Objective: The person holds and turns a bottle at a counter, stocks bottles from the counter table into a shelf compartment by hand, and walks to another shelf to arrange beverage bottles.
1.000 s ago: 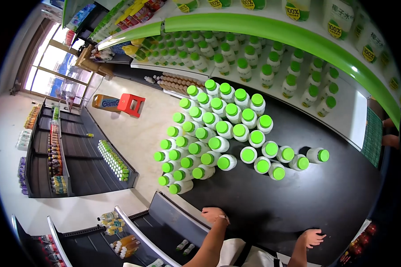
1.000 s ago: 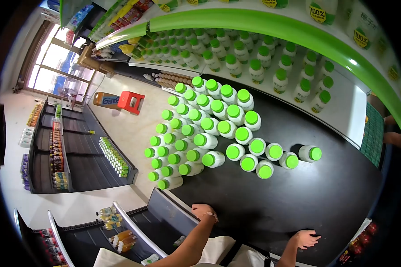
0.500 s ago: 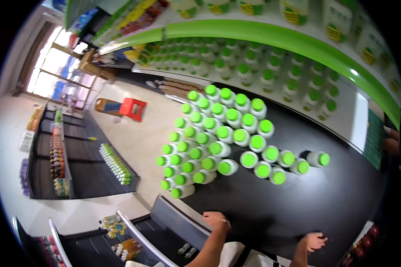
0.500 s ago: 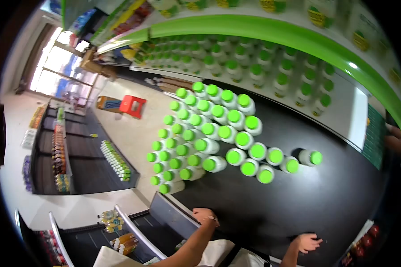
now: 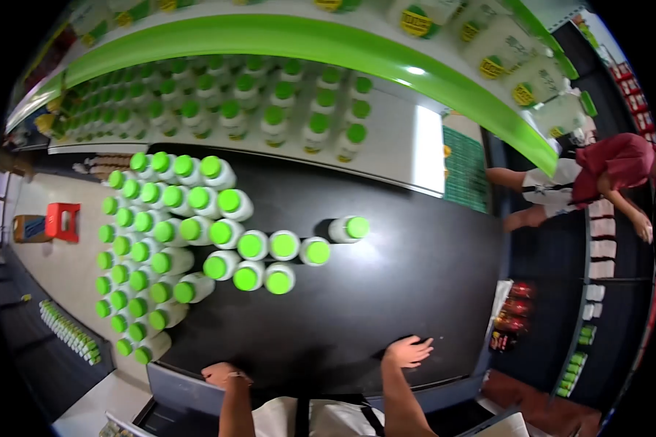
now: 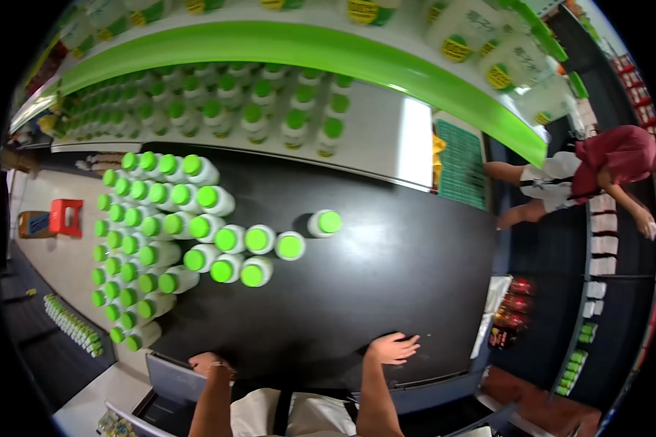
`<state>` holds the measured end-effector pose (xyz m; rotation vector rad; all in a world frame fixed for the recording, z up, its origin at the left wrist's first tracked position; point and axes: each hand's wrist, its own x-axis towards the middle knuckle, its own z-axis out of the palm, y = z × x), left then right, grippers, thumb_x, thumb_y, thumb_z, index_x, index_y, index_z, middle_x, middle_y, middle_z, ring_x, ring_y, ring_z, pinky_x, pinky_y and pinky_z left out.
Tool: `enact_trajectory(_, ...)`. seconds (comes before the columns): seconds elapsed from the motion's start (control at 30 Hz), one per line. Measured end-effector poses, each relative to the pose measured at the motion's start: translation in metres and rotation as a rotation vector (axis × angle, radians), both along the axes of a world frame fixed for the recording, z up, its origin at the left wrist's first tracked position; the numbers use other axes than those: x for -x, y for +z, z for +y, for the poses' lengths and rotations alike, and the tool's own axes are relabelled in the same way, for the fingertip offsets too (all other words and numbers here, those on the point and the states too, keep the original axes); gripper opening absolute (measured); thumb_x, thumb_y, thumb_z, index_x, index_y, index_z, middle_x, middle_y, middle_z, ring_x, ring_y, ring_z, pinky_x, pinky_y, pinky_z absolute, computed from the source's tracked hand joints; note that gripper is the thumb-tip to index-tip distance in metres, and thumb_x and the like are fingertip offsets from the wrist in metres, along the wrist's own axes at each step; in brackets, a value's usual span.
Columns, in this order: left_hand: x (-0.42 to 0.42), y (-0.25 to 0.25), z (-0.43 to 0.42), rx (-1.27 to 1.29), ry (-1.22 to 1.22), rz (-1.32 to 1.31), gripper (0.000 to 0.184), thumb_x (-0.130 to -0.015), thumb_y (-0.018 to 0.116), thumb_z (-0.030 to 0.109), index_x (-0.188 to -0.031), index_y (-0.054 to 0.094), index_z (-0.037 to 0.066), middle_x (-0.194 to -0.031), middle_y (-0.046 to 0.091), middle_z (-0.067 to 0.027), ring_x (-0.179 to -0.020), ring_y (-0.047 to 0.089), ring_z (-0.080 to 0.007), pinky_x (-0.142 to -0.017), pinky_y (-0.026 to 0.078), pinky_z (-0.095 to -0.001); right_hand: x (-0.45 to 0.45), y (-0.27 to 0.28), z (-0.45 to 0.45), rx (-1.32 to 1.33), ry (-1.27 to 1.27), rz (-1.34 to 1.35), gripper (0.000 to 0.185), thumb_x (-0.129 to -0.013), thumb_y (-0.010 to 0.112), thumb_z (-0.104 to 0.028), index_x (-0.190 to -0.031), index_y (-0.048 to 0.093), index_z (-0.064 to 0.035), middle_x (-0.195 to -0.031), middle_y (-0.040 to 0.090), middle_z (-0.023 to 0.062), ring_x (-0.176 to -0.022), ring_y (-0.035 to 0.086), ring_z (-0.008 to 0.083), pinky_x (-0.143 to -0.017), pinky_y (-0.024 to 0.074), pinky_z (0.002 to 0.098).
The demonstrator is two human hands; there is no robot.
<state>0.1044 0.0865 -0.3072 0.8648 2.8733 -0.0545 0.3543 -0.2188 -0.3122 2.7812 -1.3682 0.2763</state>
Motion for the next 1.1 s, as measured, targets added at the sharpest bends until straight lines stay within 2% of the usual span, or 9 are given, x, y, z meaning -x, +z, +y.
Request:
enact_trajectory(0.23,0.018,-0.004,0.017,-0.185,0.413,-0.204,0.045,-0.093,0.034,0.028,-0.095,0.067,-0.003,-0.088,0.07,-0.0179,-0.082,0.066,-0.0311,-0.074,0.051,-0.0389,-0.001,0.004,0.005,-0.029,0.001,-0.022,0.05,-0.096,0.036,-0.032,-0.144,0.036,-0.0184,-0.151,0.031,0.0104,-0.139,0.029,0.0277,-0.112,0.0207,0.0518)
enact_trajectory(0.33,0.033,-0.019,0.017,-0.042,0.338,-0.315,0.042,-0.095,0.03,0.027,-0.112,0.057,-0.002,-0.106,0.067,-0.0134,-0.094,0.065,-0.0284,-0.08,0.051,-0.0391,-0.004,0.01,0.01,-0.067,-0.006,-0.044,0.051,-0.095,0.036,-0.031,-0.144,0.036,-0.0175,-0.152,0.03,0.0105,-0.14,0.027,0.0274,-0.113,0.0188,0.0508)
enact_trajectory(0.43,0.003,0.011,0.016,-0.076,0.395,-0.361,0.043,-0.097,0.027,0.028,-0.12,0.048,-0.002,-0.122,0.06,-0.0116,-0.099,0.064,-0.0307,-0.085,0.051,-0.041,-0.003,0.008,0.007,-0.057,-0.009,-0.021,0.051,-0.095,0.037,-0.031,-0.144,0.035,-0.0174,-0.152,0.029,0.0106,-0.14,0.026,0.0272,-0.113,0.0174,0.0502)
enact_trajectory(0.67,-0.024,0.04,0.015,-0.202,0.465,-0.368,0.051,-0.098,0.022,0.035,-0.129,0.047,0.002,-0.135,0.05,-0.017,-0.11,0.058,-0.036,-0.091,0.046,-0.057,-0.003,0.007,0.007,-0.063,-0.005,-0.025,0.051,-0.096,0.036,-0.033,-0.145,0.035,-0.0182,-0.152,0.029,0.0097,-0.141,0.026,0.0261,-0.113,0.0173,0.0494)
enact_trajectory(0.7,-0.025,0.043,0.016,-0.139,0.413,-0.363,0.054,-0.098,0.023,0.036,-0.129,0.046,-0.002,-0.133,0.051,-0.0207,-0.102,0.062,-0.0382,-0.091,0.048,-0.0521,-0.002,0.007,0.007,-0.065,-0.012,-0.022,0.051,-0.096,0.036,-0.033,-0.145,0.035,-0.0185,-0.152,0.029,0.0097,-0.141,0.026,0.0261,-0.113,0.0173,0.0495)
enact_trajectory(0.8,-0.004,0.024,0.018,-0.102,0.408,-0.415,0.055,-0.097,0.023,0.037,-0.13,0.046,-0.002,-0.131,0.053,-0.0194,-0.104,0.061,-0.0392,-0.094,0.045,-0.0549,-0.004,0.01,0.008,-0.076,-0.021,-0.015,0.051,-0.096,0.036,-0.033,-0.145,0.034,-0.0193,-0.153,0.028,0.0096,-0.141,0.025,0.026,-0.113,0.0173,0.0495)
enact_trajectory(0.87,0.016,0.011,0.019,-0.126,0.429,-0.367,0.054,-0.097,0.024,0.036,-0.129,0.046,-0.002,-0.127,0.056,-0.0191,-0.105,0.061,-0.0372,-0.091,0.048,-0.0521,0.0,0.003,0.003,-0.067,-0.016,-0.017,0.051,-0.096,0.036,-0.035,-0.145,0.034,-0.0205,-0.153,0.028,0.0087,-0.141,0.025,0.0254,-0.113,0.0177,0.0502)
enact_trajectory(0.93,0.046,-0.031,0.019,-0.053,0.323,-0.293,0.052,-0.098,0.026,0.035,-0.127,0.048,-0.002,-0.124,0.058,-0.0188,-0.105,0.061,-0.0344,-0.088,0.05,-0.0482,0.0,-0.003,0.001,-0.048,-0.008,-0.048,0.05,-0.096,0.036,-0.037,-0.144,0.035,-0.0224,-0.153,0.03,0.0071,-0.141,0.026,0.0242,-0.113,0.0186,0.0505)
enact_trajectory(1.1,0.003,0.009,0.016,-0.095,0.411,-0.224,0.047,-0.095,0.031,0.036,-0.112,0.06,0.003,-0.114,0.064,-0.0145,-0.101,0.064,-0.0289,-0.086,0.05,-0.0409,-0.002,-0.001,0.001,-0.038,-0.017,-0.034,0.05,-0.096,0.035,-0.038,-0.144,0.036,-0.0225,-0.152,0.03,0.0068,-0.141,0.027,0.0241,-0.113,0.0183,0.0507)
